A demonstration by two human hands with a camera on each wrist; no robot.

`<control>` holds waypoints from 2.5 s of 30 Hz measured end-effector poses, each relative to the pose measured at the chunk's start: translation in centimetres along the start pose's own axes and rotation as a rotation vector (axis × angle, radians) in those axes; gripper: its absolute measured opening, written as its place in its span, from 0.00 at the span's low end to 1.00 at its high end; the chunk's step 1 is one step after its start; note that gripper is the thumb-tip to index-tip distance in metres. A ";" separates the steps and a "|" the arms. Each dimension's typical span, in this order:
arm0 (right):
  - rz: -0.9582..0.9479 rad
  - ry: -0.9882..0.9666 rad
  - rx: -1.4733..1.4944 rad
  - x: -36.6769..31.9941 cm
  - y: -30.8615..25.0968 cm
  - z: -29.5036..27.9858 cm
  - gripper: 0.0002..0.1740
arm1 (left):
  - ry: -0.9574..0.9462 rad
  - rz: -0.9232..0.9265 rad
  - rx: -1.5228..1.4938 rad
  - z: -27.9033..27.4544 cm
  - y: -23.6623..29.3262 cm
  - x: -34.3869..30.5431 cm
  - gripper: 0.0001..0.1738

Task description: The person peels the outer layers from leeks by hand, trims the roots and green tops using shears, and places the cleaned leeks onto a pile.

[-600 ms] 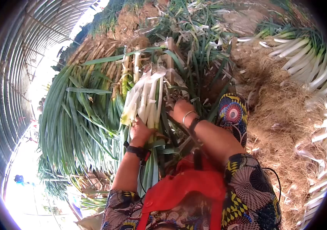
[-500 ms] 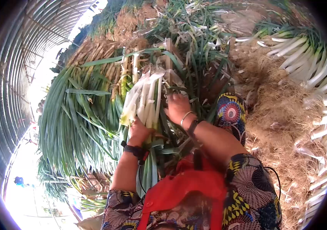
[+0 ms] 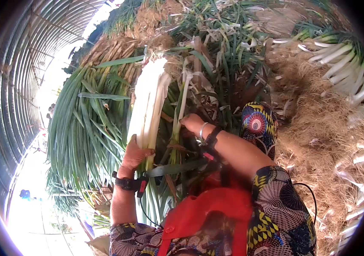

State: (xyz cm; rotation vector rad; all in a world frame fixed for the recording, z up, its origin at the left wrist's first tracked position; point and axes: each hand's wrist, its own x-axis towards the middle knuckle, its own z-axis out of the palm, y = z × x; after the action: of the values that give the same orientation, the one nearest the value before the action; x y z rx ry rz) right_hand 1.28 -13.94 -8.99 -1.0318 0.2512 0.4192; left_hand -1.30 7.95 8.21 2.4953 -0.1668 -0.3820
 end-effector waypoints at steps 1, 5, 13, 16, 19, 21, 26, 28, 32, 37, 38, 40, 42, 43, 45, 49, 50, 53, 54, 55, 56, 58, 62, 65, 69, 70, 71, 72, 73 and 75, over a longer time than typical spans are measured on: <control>0.010 -0.008 0.009 0.5 0.1 0.2 0.15 | 0.018 -0.013 -0.005 -0.3 -0.5 -0.2 0.40; -0.230 -0.046 -0.101 1.6 0.0 0.4 0.14 | 0.013 -0.018 -0.135 -1.3 -1.5 -0.1 0.38; -0.185 -0.343 0.365 -2.4 -1.3 5.5 0.16 | -0.106 0.053 -0.209 -1.7 -0.1 0.9 0.40; -0.180 -0.266 0.211 -2.5 -1.1 4.9 0.18 | -0.108 0.069 -0.164 -0.2 0.3 0.7 0.38; -0.143 -0.308 0.295 -2.5 -0.7 4.0 0.15 | -0.161 -0.018 -0.071 -0.4 0.3 0.9 0.36; -0.145 -0.339 0.275 -3.0 -0.9 4.0 0.14 | -0.168 -0.072 -0.230 -1.0 -0.9 1.2 0.31; -0.190 -0.348 0.070 -4.3 -1.7 4.8 0.12 | -0.192 -0.152 -0.359 -2.9 1.7 -0.7 0.22; -0.220 -0.286 -0.046 -4.1 -1.2 4.8 0.12 | -0.181 -0.166 -0.290 -2.1 1.9 -1.1 0.22; -0.270 -0.185 -0.166 -4.3 -0.3 4.8 0.13 | -0.135 -0.039 0.049 2.1 0.3 -0.9 0.27; -0.300 -0.165 -0.255 -4.8 0.2 3.7 0.13 | -0.193 -0.010 0.024 3.9 -1.0 -0.2 0.28; -0.306 -0.172 -0.242 -4.8 0.2 3.5 0.12 | -0.209 -0.010 -0.032 3.9 -1.4 -0.2 0.28; -0.320 -0.189 -0.212 -5.4 -0.2 3.6 0.10 | -0.214 -0.030 -0.078 3.1 -0.7 -0.7 0.28; -0.296 -0.121 -0.306 -5.4 -0.3 3.9 0.11 | -0.195 -0.064 -0.066 1.8 0.6 -1.4 0.28; -0.285 -0.086 -0.360 -5.3 -0.4 4.0 0.11 | -0.202 -0.077 -0.136 0.9 1.1 -1.5 0.27; -0.324 -0.039 -0.315 -5.3 0.0 4.4 0.12 | -0.222 -0.123 -0.272 -1.0 1.2 -1.9 0.26; -0.344 0.032 -0.450 -3.9 0.5 4.0 0.16 | -0.193 -0.197 -0.447 -2.0 1.8 -2.9 0.26; -0.311 0.113 -0.510 -3.8 0.4 3.5 0.16 | -0.214 -0.204 -0.475 -2.4 1.5 -3.0 0.28; -0.203 0.281 -0.482 -2.8 0.8 2.0 0.18 | -0.193 -0.181 -0.471 -4.5 0.3 -3.9 0.28; -0.175 0.284 -0.433 -2.8 0.4 1.8 0.18 | -0.167 -0.209 -0.464 -5.3 -0.2 -4.0 0.29; -0.149 0.284 -0.385 -2.8 0.0 1.7 0.18 | -0.168 -0.227 -0.493 -5.9 -1.4 -3.8 0.28; -0.196 0.225 -0.434 -3.0 -0.4 1.4 0.21 | -0.147 -0.224 -0.501 -6.0 -2.1 -3.8 0.28; -0.404 0.300 -0.384 -3.4 -0.5 2.3 0.21 | -0.140 -0.221 -0.523 -6.3 -2.4 -3.9 0.28; -0.554 0.303 -0.237 -6.8 -2.4 4.9 0.14 | -0.152 -0.161 -0.554 -4.6 -1.9 -3.4 0.31; -0.430 0.090 -0.250 -9.8 -4.3 7.1 0.11 | -0.170 -0.060 -0.574 -3.4 -0.9 -2.7 0.31; -0.370 -0.079 -0.323 -9.6 -5.4 9.4 0.14 | -0.203 0.033 -0.537 -2.4 -0.2 -1.9 0.29; -0.323 -0.105 -0.243 -9.0 -5.6 9.6 0.13 | -0.183 0.038 -0.479 -2.4 0.0 -1.9 0.29; -0.271 -0.129 -0.164 -8.2 -5.6 9.7 0.12 | -0.162 0.040 -0.423 -2.4 0.0 -2.0 0.29; -0.258 -0.153 -0.118 -8.1 -5.6 10.0 0.12 | -0.159 0.022 -0.408 -2.5 -0.7 -1.7 0.28; -0.237 -0.177 -0.067 -8.2 -5.2 10.3 0.11 | -0.149 0.020 -0.407 -2.9 -0.5 -2.1 0.28; -0.175 -0.228 -0.015 -8.4 -5.2 10.8 0.12 | -0.120 0.015 -0.414 -4.1 0.1 -3.1 0.28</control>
State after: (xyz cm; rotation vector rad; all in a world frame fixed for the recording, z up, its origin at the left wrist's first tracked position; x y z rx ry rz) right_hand -3.78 -8.73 3.69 -1.0025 -0.0458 0.3764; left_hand -2.99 10.79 12.17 2.0639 -0.1383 -0.5047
